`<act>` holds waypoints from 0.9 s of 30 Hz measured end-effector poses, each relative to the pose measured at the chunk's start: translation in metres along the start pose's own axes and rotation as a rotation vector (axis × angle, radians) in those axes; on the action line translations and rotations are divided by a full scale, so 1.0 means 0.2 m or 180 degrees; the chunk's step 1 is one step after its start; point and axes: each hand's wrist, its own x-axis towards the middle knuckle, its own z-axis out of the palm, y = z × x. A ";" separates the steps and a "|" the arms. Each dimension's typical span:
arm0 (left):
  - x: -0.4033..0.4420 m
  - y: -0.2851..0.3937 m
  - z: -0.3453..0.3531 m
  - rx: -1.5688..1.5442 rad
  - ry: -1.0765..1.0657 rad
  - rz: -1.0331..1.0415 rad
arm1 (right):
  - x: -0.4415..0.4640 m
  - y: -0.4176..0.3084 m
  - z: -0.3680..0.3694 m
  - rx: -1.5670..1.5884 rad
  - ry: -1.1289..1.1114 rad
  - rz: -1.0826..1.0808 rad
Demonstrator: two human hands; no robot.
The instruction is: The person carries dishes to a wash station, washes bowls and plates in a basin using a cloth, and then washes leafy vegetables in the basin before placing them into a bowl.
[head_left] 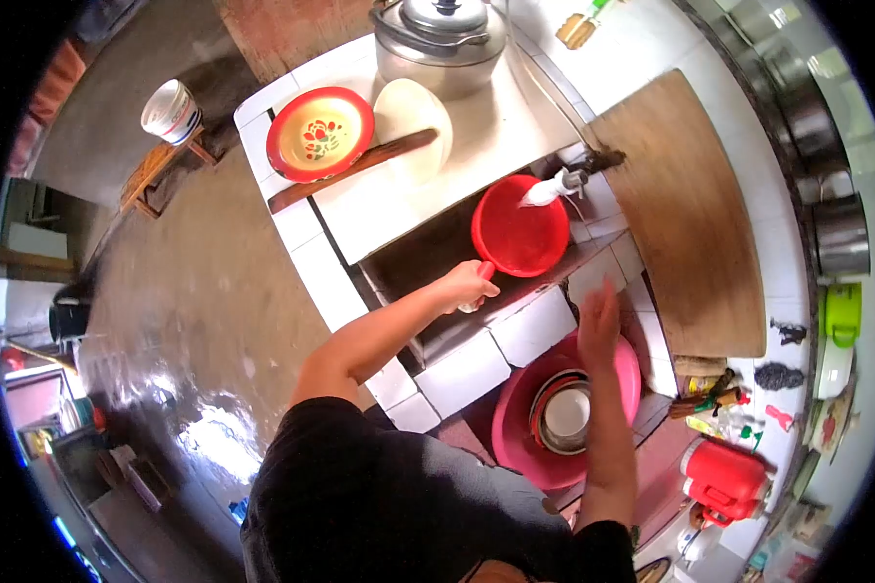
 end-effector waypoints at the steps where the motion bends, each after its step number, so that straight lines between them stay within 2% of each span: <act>1: -0.03 -0.01 0.00 -0.0090 -0.0073 -0.0001 | -0.20 0.14 0.01 -0.0539 0.0333 -0.0585; 4: -0.13 -0.04 0.01 -0.0103 -0.0030 -0.0051 | -0.80 0.25 -0.05 -0.0112 0.0322 0.1173; 6: -0.25 -0.03 0.02 0.0021 -0.0022 -0.0149 | -1.19 0.51 -0.04 -0.0566 0.0485 0.1100; 9: -0.45 0.00 0.05 0.0366 0.0066 -0.0235 | -1.52 0.52 -0.07 -0.1172 0.0340 0.1287; 12: -0.63 -0.03 0.08 0.0163 0.0189 -0.0088 | -1.67 0.63 -0.02 -0.0882 0.0493 0.1477; 16: -0.92 0.02 0.12 0.0358 0.0203 0.0004 | -1.52 0.54 -0.03 -0.1978 0.0548 0.0749; 21: -1.21 0.06 0.23 0.0434 0.0145 0.0102 | -1.41 0.75 0.08 -0.1653 0.0933 0.0546; 24: -1.30 0.03 0.28 0.0354 0.0001 0.0206 | -1.41 0.82 0.08 -0.1459 0.0422 0.0948; 25: -1.34 0.03 0.32 0.0363 -0.0028 0.0205 | -1.41 0.83 0.08 -0.1674 0.0579 0.0749; 27: -1.36 0.00 0.39 0.0439 -0.0129 0.0182 | -1.40 0.87 0.07 -0.1384 0.0312 0.0846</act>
